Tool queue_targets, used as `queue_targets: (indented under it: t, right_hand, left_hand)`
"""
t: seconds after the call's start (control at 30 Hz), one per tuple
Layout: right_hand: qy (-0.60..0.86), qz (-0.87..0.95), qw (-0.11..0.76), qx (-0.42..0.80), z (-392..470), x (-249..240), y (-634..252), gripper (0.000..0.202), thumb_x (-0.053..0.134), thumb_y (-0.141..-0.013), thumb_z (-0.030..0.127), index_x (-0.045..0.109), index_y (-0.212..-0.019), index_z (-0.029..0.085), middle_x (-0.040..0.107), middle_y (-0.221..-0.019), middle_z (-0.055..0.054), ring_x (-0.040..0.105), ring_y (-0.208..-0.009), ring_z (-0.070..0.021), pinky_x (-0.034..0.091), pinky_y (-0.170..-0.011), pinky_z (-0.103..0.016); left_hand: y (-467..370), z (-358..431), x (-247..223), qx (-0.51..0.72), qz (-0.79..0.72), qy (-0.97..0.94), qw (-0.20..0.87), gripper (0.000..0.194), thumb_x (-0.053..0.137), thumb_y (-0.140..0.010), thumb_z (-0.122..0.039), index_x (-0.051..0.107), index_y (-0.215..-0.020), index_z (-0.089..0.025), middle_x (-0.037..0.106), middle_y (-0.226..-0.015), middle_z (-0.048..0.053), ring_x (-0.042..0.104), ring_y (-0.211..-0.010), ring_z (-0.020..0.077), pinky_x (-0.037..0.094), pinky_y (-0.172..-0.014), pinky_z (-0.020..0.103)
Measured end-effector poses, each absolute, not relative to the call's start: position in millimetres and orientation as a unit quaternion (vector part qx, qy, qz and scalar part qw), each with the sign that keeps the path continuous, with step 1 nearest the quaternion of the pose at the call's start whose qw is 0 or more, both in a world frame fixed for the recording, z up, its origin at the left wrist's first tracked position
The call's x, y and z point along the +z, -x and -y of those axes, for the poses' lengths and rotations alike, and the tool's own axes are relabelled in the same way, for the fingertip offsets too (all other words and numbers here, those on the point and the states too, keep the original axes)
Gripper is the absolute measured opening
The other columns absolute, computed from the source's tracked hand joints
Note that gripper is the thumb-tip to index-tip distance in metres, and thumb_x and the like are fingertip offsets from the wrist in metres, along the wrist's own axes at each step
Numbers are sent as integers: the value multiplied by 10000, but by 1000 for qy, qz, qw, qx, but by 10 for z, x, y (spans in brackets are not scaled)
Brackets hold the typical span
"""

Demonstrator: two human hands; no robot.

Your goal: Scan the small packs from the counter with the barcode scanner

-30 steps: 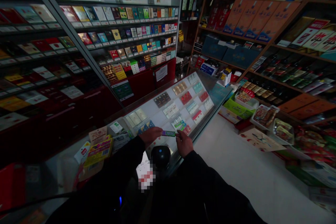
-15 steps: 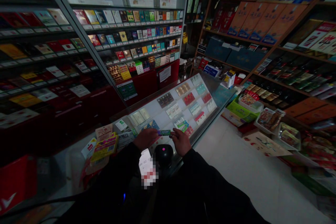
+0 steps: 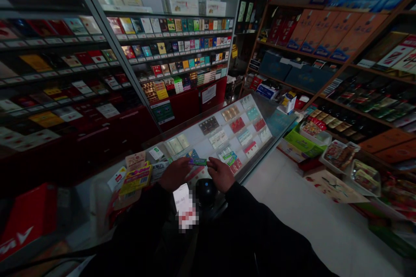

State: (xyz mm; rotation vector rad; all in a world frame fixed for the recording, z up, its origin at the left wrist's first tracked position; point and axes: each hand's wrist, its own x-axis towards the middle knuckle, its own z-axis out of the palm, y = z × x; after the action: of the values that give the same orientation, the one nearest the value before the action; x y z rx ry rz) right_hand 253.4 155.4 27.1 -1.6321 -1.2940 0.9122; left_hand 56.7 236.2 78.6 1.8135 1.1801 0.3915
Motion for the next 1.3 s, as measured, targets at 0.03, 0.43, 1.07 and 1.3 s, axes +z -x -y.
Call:
queue_targets:
  t: [0.03, 0.43, 1.07, 1.3]
  right_hand:
    - [646, 525, 412, 370, -1588, 321, -2482, 502, 571, -846, 175, 590, -1348, 190, 729, -1205, -83, 685, -1133, -204, 519, -1023, -381]
    - [558, 668, 337, 359, -1845, 619, -1724, 217, 575, -849, 177, 634, -1057, 197, 714, -1047, -50, 667, -965, -194, 491, -850, -297]
    - [567, 639, 362, 374, -1870, 558, -1795, 287, 645, -817, 196, 667, -1104, 200, 722, -1089, -59, 674, -988, -201, 509, -882, -318]
    - [633, 580, 376, 350, -1936, 342, -2388, 368, 651, -828, 203, 655, -1196, 194, 727, -1152, -76, 670, -1081, -208, 514, -949, -351]
  left_hand:
    - [-515, -2356, 813, 162, -487, -730, 451, 434, 547, -809, -423, 671, -1133, -163, 756, -1096, 106, 694, -1012, 284, 522, -893, 380]
    - [162, -2391, 1063, 179, -591, -723, 310, 485, 468, -866, -469, 662, -1188, -163, 724, -1171, 111, 670, -1071, 278, 498, -914, 356]
    - [-6, -2386, 906, 191, -548, -738, 344, 455, 499, -875, -471, 663, -1188, -183, 721, -1214, 94, 660, -1124, 274, 504, -954, 367]
    - [-293, -2453, 771, 191, -525, -715, 421, 476, 580, -826, -505, 678, -1168, -189, 721, -1219, 94, 671, -1109, 277, 540, -903, 367]
